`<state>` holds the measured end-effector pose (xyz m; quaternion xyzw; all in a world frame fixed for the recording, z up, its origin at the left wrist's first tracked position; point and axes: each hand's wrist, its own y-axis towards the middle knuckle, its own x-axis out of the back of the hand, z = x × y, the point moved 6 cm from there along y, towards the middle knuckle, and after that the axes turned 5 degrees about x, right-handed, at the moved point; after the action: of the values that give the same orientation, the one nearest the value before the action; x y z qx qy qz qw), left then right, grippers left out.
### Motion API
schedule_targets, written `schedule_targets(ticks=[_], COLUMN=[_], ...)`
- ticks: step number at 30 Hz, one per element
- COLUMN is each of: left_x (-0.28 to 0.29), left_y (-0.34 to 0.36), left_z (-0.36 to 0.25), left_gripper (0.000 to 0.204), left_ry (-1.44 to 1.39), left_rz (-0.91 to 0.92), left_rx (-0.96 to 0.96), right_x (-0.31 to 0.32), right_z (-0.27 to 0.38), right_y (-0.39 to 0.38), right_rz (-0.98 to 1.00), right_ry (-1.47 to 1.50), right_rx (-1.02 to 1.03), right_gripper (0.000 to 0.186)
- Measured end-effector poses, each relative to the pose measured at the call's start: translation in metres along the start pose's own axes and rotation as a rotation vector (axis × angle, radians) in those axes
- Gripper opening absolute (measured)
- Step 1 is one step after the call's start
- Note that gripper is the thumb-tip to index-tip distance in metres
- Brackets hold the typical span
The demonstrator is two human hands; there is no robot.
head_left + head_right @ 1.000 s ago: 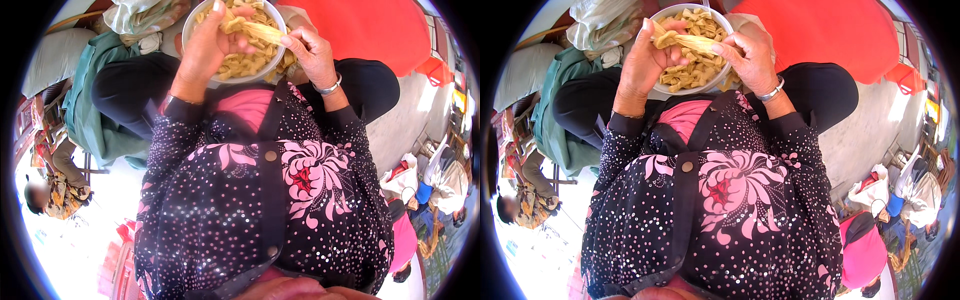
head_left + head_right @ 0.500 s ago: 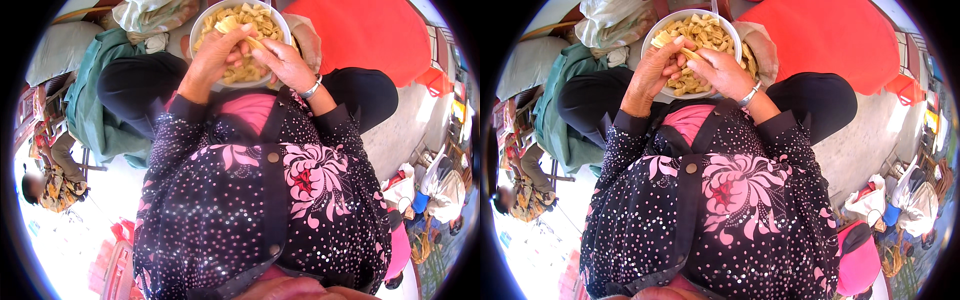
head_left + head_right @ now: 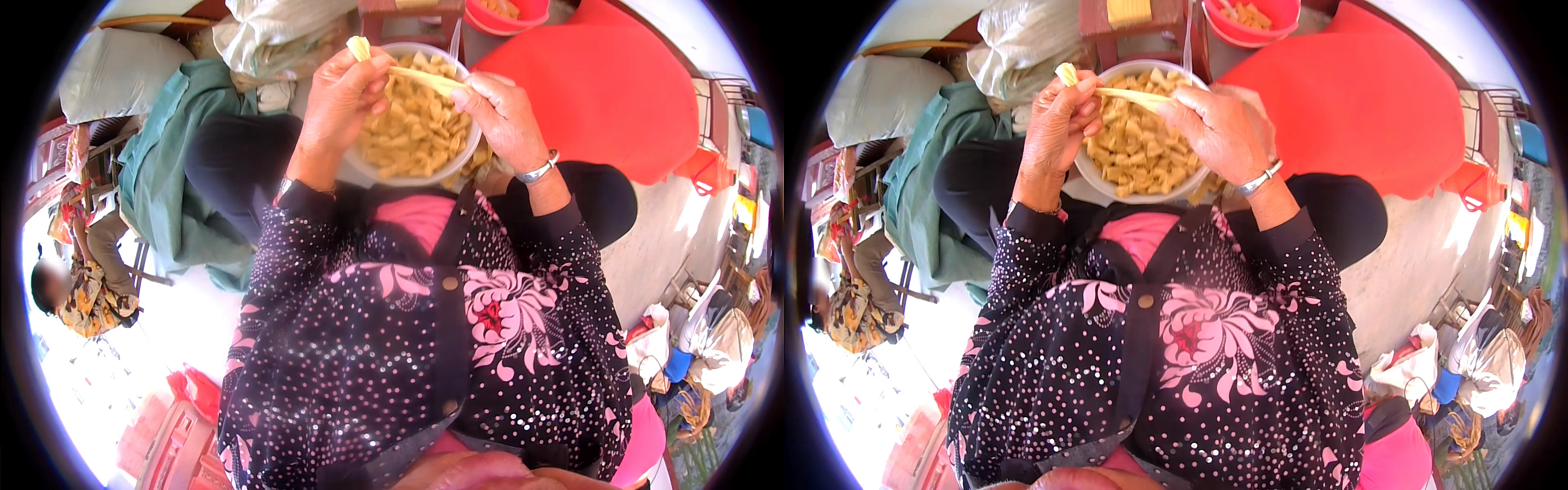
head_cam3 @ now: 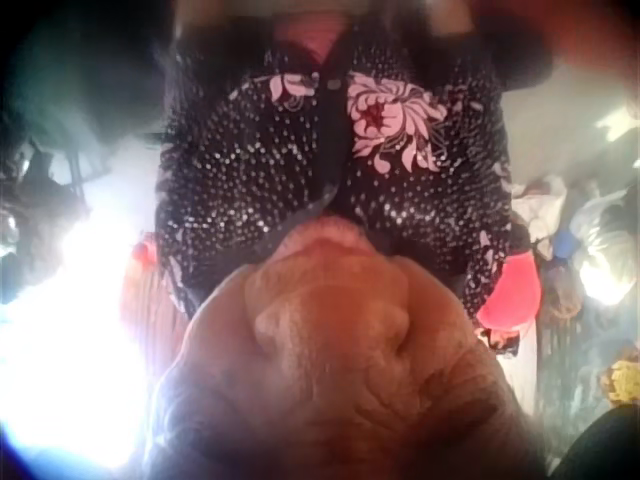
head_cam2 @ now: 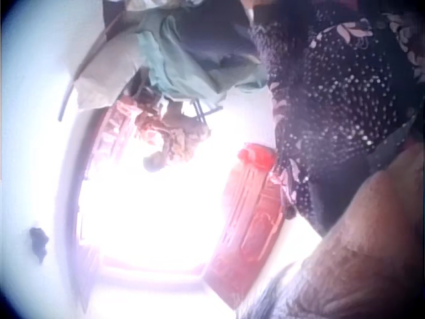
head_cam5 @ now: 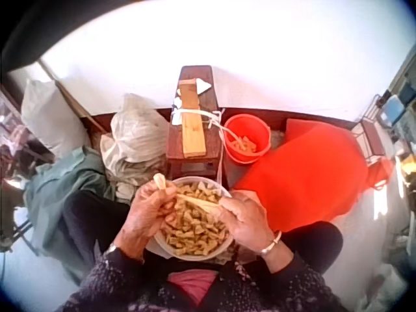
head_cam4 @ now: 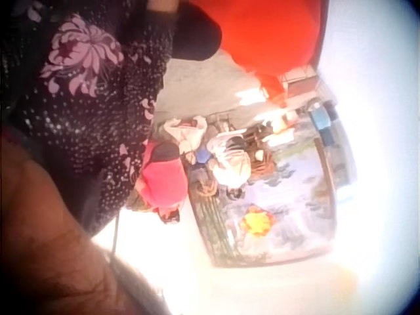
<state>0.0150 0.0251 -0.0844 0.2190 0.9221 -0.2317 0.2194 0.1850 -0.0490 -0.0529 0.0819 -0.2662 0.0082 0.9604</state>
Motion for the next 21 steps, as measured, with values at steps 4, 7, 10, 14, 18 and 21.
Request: schedule_targets(ticks=[4, 7, 10, 14, 18, 21], left_x=[-0.021, -0.032, -0.034, -0.021, -0.019, 0.001], left_y=[0.035, 0.055, 0.078, 0.114, 0.106, 0.089], left_z=[-0.048, -0.085, -0.107, -0.119, -0.109, -0.088], left_gripper=[0.011, 0.012, 0.018, 0.021, 0.021, 0.019], left_ry=[0.075, 0.121, 0.209, 0.462, 0.994, 0.726], left_rz=[0.036, -0.02, -0.058, -0.167, -0.467, -0.286], left_rx=[-0.165, -0.303, -0.347, -0.528, -0.71, -0.59], right_x=[0.039, 0.058, 0.068, 0.066, 0.051, 0.063], right_z=[0.025, 0.037, 0.034, 0.023, -0.035, -0.054], right_y=[0.054, 0.092, 0.123, 0.155, 0.154, 0.115], right_rz=[-0.187, -0.284, -0.406, -0.384, -0.259, -0.251], right_ry=[-0.085, -0.203, -0.384, -0.492, -0.603, -0.306], right_rx=[0.175, 0.234, 0.327, 0.238, 0.181, 0.079], right_gripper=[0.03, 0.029, 0.03, 0.03, 0.027, 0.026])
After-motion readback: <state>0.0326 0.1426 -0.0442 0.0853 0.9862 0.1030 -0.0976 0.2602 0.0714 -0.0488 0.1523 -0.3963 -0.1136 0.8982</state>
